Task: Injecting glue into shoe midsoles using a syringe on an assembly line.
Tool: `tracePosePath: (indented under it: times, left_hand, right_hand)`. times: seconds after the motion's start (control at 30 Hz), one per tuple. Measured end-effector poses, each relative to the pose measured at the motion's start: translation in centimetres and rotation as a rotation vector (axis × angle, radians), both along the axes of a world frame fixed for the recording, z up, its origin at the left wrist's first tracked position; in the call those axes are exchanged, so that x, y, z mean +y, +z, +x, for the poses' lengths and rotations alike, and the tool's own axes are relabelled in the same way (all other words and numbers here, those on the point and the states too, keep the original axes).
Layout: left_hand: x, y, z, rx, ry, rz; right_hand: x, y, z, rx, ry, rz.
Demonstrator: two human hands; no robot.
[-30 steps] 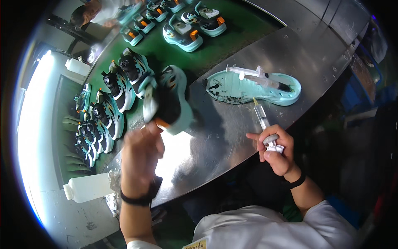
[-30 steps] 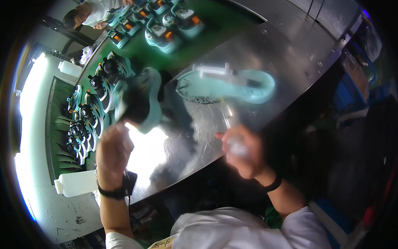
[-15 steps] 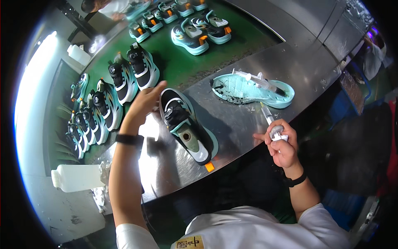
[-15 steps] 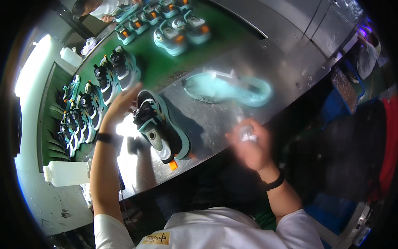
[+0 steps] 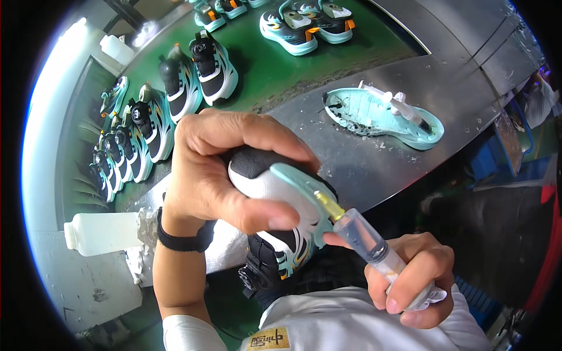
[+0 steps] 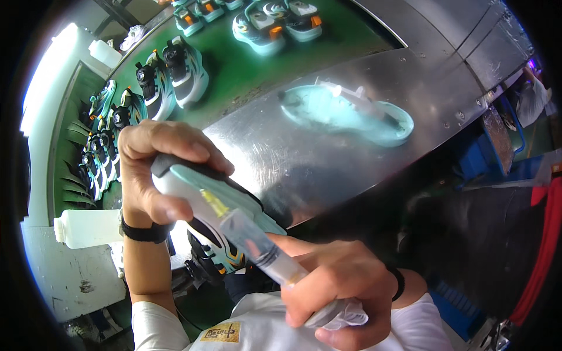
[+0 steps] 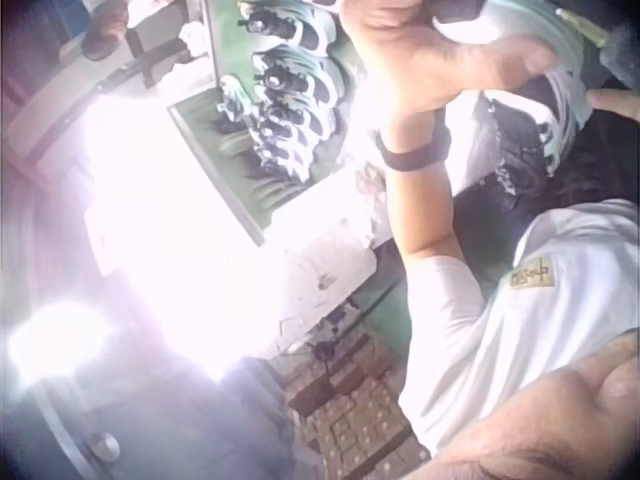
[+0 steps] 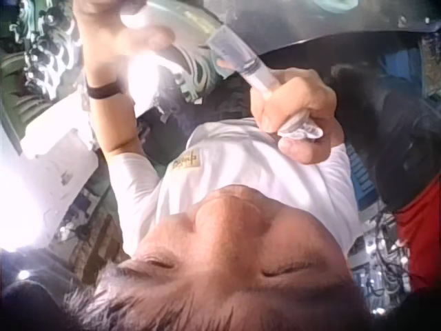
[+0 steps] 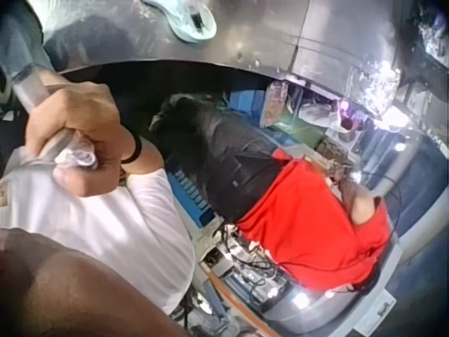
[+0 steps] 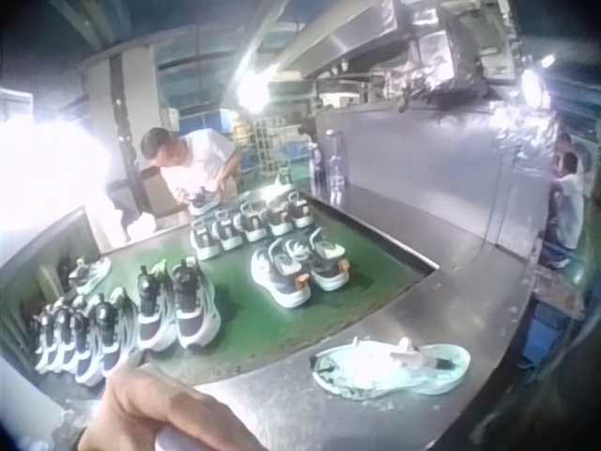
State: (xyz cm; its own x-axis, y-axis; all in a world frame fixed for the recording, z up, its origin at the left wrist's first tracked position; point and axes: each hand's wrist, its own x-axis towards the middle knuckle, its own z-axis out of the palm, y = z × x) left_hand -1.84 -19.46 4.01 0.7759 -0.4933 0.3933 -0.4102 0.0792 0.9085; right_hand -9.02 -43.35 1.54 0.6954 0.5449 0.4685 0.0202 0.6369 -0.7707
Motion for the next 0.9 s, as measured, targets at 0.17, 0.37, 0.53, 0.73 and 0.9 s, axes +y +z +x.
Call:
tracePosePath:
  times: [0.17,0.37,0.53,0.73,0.9]
  left_hand:
    - [-0.5,0.1,0.7,-0.139,-0.109,0.017]
    - [-0.8,0.3,0.6,-0.109,-0.108,0.036]
    - [-1.3,0.7,0.5,-0.144,-0.099,0.07]
    - [-1.2,0.3,0.5,-0.139,-0.106,0.037]
    - [0.2,-0.9,1.0,-0.132,-0.116,-0.022]
  right_hand:
    - [-0.3,1.1,0.1,0.047,0.092,-0.052]
    - [-0.2,1.3,0.6,-0.053,0.033,-0.063]
    - [-0.5,1.7,0.4,-0.018,0.019,-0.086]
    - [-0.7,0.9,-0.4,0.019,0.021,-0.113]
    - [-0.5,-0.5,-0.5,0.108,0.091,-0.049]
